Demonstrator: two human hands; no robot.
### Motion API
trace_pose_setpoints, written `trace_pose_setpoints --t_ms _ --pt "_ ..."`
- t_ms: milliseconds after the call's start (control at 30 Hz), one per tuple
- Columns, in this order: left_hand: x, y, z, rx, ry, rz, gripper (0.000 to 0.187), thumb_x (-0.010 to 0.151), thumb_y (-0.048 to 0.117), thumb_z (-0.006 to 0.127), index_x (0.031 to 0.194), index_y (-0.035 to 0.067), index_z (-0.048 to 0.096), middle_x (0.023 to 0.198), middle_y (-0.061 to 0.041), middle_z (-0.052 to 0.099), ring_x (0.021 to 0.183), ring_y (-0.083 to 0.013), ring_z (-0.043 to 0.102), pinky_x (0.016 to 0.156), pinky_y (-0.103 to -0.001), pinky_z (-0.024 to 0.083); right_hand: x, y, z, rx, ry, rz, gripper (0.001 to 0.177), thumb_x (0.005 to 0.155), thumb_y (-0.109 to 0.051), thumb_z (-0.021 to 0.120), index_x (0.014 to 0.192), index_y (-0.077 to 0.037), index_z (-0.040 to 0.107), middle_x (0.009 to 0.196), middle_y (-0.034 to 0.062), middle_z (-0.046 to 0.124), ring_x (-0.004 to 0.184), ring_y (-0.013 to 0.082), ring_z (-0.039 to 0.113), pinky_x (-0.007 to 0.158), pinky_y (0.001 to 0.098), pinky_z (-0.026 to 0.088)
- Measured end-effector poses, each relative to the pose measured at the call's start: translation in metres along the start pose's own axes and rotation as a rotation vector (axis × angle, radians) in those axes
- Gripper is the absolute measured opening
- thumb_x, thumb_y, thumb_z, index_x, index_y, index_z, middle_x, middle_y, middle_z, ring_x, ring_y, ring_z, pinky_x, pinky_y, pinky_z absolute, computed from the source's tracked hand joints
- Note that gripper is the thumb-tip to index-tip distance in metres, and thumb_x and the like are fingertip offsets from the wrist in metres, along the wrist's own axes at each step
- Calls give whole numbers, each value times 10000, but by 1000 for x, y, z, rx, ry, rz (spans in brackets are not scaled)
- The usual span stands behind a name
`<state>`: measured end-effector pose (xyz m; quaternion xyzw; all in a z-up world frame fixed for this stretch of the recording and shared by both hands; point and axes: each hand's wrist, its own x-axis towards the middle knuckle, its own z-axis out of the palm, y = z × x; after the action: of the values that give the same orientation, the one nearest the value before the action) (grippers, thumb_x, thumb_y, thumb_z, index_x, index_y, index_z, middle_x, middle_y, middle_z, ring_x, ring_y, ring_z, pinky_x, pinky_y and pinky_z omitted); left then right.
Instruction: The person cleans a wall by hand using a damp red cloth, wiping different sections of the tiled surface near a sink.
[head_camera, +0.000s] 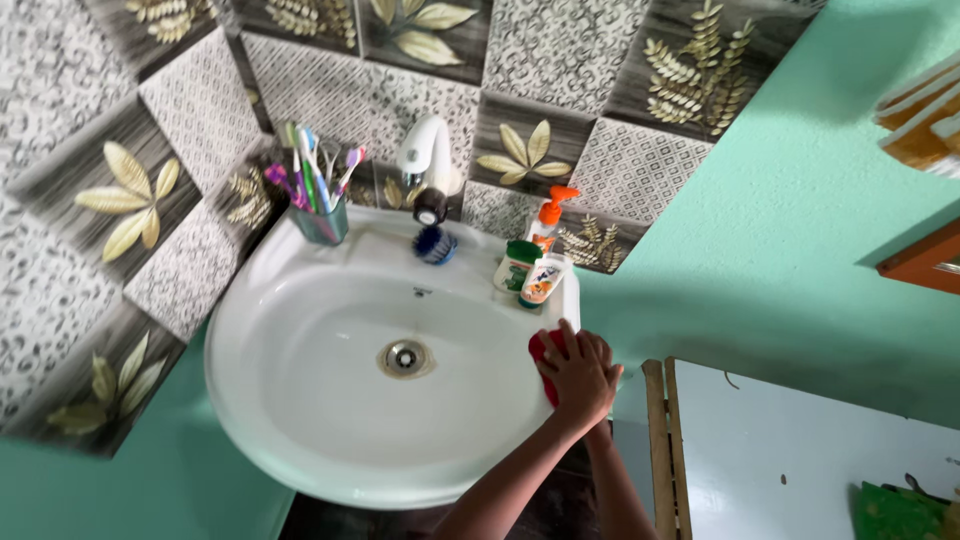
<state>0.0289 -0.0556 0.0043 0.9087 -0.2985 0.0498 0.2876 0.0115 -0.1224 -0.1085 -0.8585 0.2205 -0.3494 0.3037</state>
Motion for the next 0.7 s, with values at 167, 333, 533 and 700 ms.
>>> trace_pose_setpoints --t_ms 167,333,533,700 --pt "-12 3 10 -46 -11 -82 867 903 582 624 1479 -23 391 1610 -292 250 1364 -664 248 1033 -834 273 -6 2 -19 -209 -170 -53 432 1000 -269 591 1345 -27 494 1276 76 530 1104 227 506 974 359 461" --pt "-54 0 -5 -46 127 -53 830 835 509 668 1414 -44 446 1566 -308 317 1434 -659 218 1078 -776 287 -19 -28 -41 -136 -119 -153 373 972 -228 590 1310 -69 585 1221 86 585 1144 236 557 967 370 491" --pt "-93 -4 -27 -87 173 -21 758 865 428 684 1388 -68 451 1513 -381 369 1376 -714 221 1008 -793 303 -52 -77 -56 -125 -78 -237 374 938 -239 629 1275 -80 644 1231 75 638 1187 280 567 1003 429 477" --pt "-117 -14 -43 -13 247 22 668 903 408 667 1353 -53 489 1482 -385 412 1361 -726 264 1011 -787 329 -73 -122 -64 -122 -42 -236 400 897 -239 663 1254 -57 645 1247 96 636 1193 282 561 1011 432 457"
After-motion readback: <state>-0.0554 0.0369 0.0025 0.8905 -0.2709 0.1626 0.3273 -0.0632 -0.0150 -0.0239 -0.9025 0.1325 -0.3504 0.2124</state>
